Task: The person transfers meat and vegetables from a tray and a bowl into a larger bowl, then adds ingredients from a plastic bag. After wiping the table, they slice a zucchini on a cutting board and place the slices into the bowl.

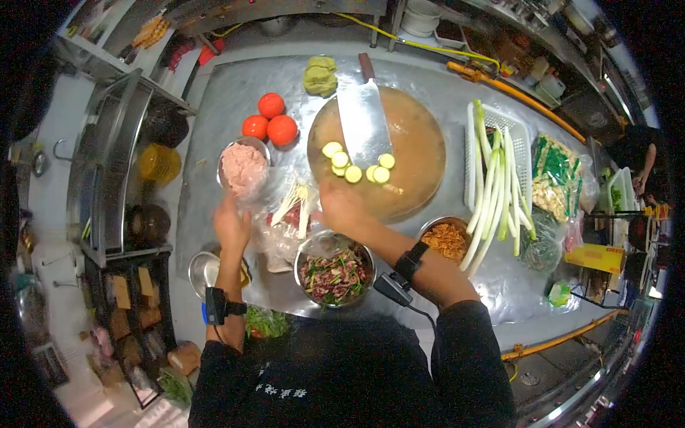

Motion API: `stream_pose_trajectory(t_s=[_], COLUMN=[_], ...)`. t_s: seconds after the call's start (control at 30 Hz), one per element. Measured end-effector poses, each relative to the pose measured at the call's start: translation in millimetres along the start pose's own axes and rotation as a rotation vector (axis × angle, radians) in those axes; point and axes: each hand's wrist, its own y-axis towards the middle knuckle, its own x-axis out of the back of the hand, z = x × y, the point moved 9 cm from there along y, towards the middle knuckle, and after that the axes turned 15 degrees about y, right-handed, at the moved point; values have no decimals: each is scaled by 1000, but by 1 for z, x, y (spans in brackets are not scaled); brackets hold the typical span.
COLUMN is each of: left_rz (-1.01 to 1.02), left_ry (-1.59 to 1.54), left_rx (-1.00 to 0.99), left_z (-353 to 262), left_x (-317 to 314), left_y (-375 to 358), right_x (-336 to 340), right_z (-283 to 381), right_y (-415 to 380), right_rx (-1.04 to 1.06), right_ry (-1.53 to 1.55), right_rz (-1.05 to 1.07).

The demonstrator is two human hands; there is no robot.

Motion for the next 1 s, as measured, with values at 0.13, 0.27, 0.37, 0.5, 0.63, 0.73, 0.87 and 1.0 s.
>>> stream_pose_trajectory(t_s=[0.13, 0.27, 0.37, 0.5, 0.63, 0.73, 0.87, 1.0], left_rz=[219, 300, 424, 385, 136, -55, 75, 159], left_ry=[-243, -651, -868, -1041, -782, -532, -475, -863], left_rx=[129, 236, 319, 214, -105, -459, -388, 101], left_z=[29, 33, 20, 2, -1, -41, -57, -31], left_x=[-22, -7, 27, 89, 125, 127, 64, 35], left_y=[2, 12, 18, 11, -37, -112, -189, -189], right_x=[-12, 28, 77, 131, 153, 123, 59, 70], right_z=[-5, -14, -1, 45, 91, 99, 30, 3], right_y=[5, 12, 12, -31, -101, -173, -194, -183], right_rx=[-35, -5, -11, 29, 367, 674, 622, 406], right_ry=[-53, 162, 197, 219, 98, -19, 188, 433], right_rz=[-5, -100, -134, -247, -403, -522, -393, -429])
